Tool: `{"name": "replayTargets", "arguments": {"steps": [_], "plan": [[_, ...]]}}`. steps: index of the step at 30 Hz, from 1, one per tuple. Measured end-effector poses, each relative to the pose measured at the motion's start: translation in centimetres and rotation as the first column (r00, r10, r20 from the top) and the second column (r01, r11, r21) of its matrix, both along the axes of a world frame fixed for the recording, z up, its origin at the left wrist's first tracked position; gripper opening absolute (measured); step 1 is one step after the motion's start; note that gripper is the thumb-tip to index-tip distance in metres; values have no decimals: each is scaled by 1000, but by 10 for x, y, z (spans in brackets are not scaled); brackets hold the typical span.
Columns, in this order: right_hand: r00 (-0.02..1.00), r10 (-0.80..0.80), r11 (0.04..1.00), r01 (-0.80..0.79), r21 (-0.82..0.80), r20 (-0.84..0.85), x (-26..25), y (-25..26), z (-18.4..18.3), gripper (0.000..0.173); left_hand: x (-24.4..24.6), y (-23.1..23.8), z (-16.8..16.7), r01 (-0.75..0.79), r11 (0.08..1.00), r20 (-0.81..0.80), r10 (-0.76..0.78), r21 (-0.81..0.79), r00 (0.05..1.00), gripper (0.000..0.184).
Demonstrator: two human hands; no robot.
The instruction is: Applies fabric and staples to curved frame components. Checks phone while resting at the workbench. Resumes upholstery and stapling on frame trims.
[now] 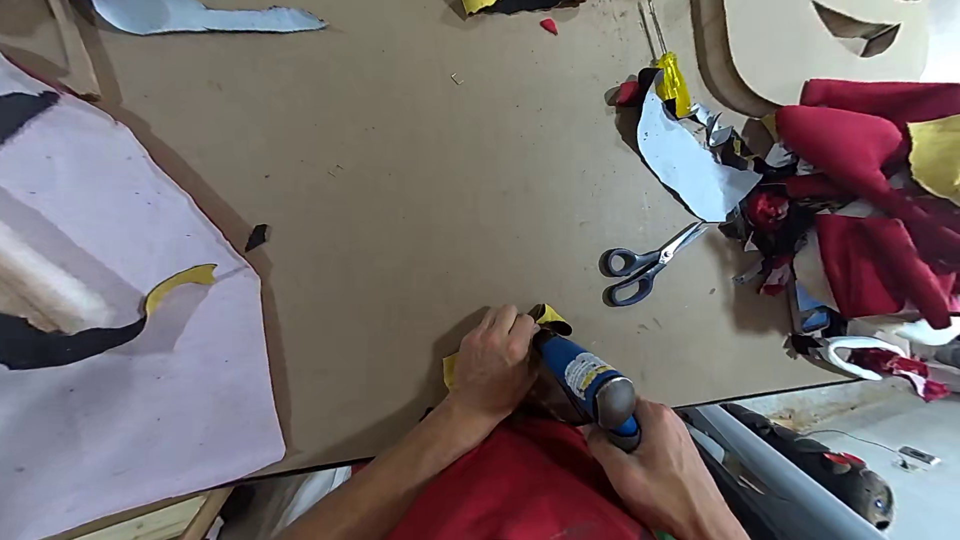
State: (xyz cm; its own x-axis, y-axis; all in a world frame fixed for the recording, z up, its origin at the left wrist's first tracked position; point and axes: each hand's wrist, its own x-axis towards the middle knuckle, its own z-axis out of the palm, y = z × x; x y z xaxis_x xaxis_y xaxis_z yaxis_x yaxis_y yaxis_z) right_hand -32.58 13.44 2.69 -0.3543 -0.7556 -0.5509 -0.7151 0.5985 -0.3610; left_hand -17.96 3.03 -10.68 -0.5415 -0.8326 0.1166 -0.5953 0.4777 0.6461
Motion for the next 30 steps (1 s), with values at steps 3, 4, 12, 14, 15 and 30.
{"name": "replayTargets", "arguments": {"steps": [3,4,12,14,15,30], "plan": [[996,-70,997,71,-23,57,-12,16,1,28,-1,1,3,-10,999,6,10,38,1000,21],[990,-114,993,117,-25,83,-17,23,4,29,0,1,3,-27,998,-12,27,54,1000,26],[970,-237,972,237,7,59,-42,58,18,32,-18,1,14,175,972,158,-150,-155,976,38],[970,-227,973,229,-19,86,-41,57,17,31,-24,1,7,172,968,155,-144,-184,977,27],[970,-221,974,225,-33,97,-40,56,16,30,-25,1,4,167,966,145,-140,-199,980,24],[995,-85,992,89,-90,53,-27,16,6,33,-29,-2,1,-2,999,7,2,43,1000,25]]}}
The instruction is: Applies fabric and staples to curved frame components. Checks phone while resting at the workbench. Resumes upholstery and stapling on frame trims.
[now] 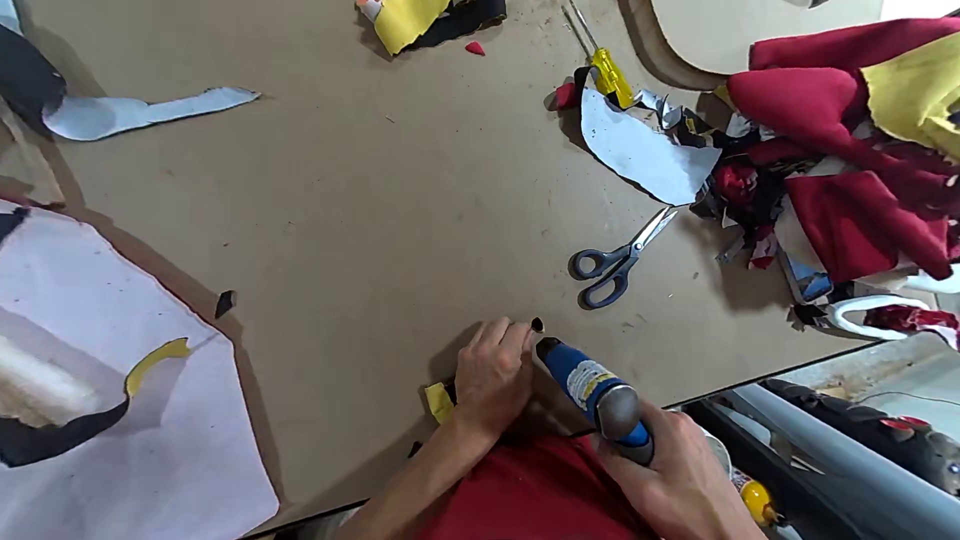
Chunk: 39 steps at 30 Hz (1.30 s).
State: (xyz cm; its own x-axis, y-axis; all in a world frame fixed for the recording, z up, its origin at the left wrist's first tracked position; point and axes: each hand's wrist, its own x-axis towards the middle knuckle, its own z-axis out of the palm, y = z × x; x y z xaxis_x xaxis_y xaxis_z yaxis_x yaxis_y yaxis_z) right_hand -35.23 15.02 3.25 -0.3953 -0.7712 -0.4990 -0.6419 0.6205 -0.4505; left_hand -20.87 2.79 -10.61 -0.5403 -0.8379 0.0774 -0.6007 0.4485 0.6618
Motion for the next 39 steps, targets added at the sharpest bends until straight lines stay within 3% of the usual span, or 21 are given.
{"name": "replayTargets", "arguments": {"steps": [8,17,23,27,29,33,39], "plan": [[1000,14,998,-15,58,16,1,-12,-6,31,-1,0,-1,3,997,5,-3,-73,1000,18],[999,43,987,-43,152,3,9,-24,2,29,1,-1,0,24,998,22,-23,-54,999,19],[973,-173,984,165,69,154,-14,12,12,30,7,-7,9,10,995,-90,-1,104,996,45],[992,-123,989,121,79,14,-36,32,7,37,0,-8,15,196,975,16,-195,-104,981,56],[996,-63,994,68,90,-60,-38,37,-1,46,-8,-7,14,277,944,102,-262,-180,960,48],[996,-82,995,81,65,22,-36,49,-10,46,-10,-4,0,240,936,79,-228,-255,971,19],[987,-136,991,136,5,82,-28,46,-7,37,-2,3,-6,164,914,16,-170,-370,985,22]]}}
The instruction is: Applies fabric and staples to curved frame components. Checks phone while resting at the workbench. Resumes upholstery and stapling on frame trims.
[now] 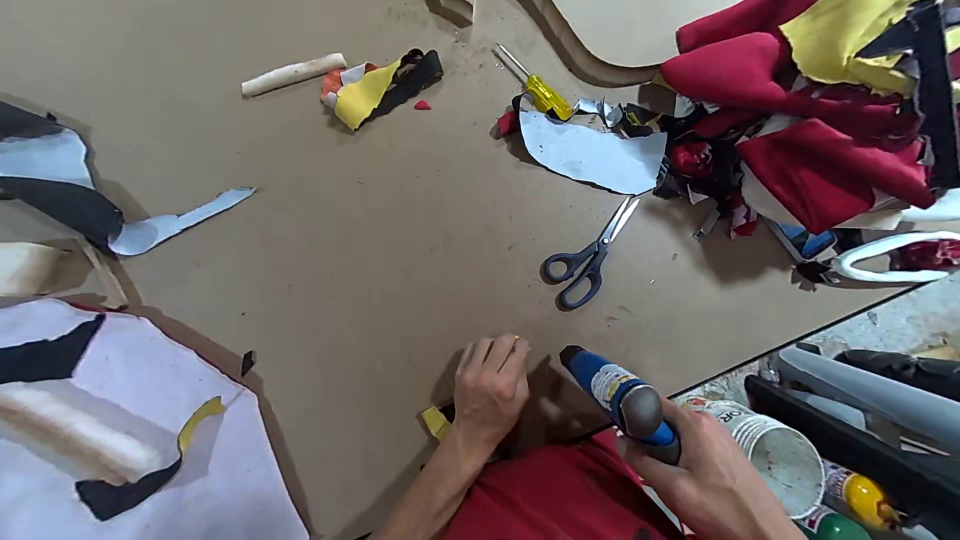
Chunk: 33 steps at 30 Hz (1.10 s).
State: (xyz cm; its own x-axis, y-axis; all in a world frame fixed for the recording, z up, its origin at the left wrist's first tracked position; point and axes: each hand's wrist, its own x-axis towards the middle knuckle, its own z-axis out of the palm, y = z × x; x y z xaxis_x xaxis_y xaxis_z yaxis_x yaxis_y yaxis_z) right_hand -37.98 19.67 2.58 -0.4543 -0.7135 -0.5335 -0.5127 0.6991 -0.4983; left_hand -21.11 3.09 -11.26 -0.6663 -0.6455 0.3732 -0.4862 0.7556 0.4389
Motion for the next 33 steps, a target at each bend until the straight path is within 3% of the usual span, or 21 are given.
{"name": "replayTargets", "arguments": {"steps": [15,27,33], "plan": [[978,198,979,-200,-26,-69,9,-52,3,34,2,-4,4,-179,940,-50,202,291,978,27],[967,247,969,-248,-6,-60,5,-63,-3,37,0,-5,5,-176,935,-41,198,308,979,21],[983,155,966,-172,193,100,1,-73,4,28,1,-5,7,-172,929,-28,191,328,981,25]]}}
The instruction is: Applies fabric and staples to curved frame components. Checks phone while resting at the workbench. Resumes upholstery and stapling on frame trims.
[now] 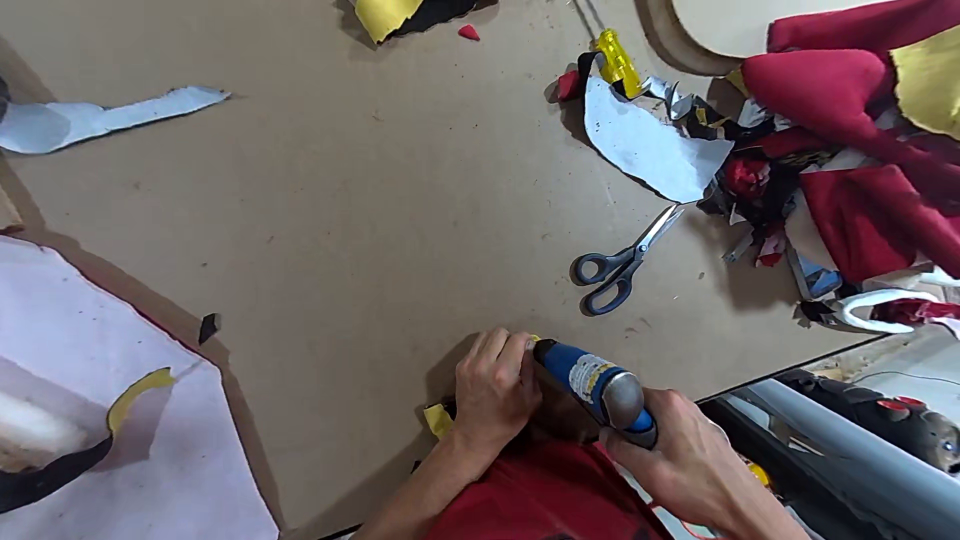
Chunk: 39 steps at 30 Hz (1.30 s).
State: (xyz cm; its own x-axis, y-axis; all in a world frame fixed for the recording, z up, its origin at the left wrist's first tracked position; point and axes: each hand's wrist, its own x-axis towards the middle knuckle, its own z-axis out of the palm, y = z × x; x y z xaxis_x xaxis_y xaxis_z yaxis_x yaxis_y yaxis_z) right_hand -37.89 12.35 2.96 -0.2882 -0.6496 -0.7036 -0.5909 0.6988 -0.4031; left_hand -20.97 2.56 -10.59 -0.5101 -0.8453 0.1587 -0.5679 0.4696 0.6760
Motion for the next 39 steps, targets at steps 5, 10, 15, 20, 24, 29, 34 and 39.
{"name": "replayTargets", "arguments": {"steps": [5,10,15,20,24,29,34,39], "plan": [[954,-228,971,209,-113,-193,-36,33,4,45,8,-22,17,-8,943,-76,35,332,997,33],[876,-202,970,119,-210,-437,-69,49,-22,71,69,-33,47,-63,928,-100,107,366,989,51],[846,-119,936,-79,-343,-519,-62,41,-31,55,110,8,51,32,994,156,-49,107,987,55],[957,94,926,-185,-330,-275,-14,16,-22,47,100,41,15,37,961,291,45,-272,956,28],[982,188,968,-190,-167,-28,26,-15,-47,47,100,39,3,-23,943,190,91,-331,978,25],[925,-15,984,80,-158,379,58,-40,-68,47,99,39,22,-77,995,-70,73,-56,995,26],[758,-93,860,388,-332,645,75,-41,-52,29,95,45,50,-76,984,-164,103,162,981,50],[728,-17,849,373,-375,685,70,-42,-45,28,88,35,68,-108,953,-261,184,282,948,17]]}}
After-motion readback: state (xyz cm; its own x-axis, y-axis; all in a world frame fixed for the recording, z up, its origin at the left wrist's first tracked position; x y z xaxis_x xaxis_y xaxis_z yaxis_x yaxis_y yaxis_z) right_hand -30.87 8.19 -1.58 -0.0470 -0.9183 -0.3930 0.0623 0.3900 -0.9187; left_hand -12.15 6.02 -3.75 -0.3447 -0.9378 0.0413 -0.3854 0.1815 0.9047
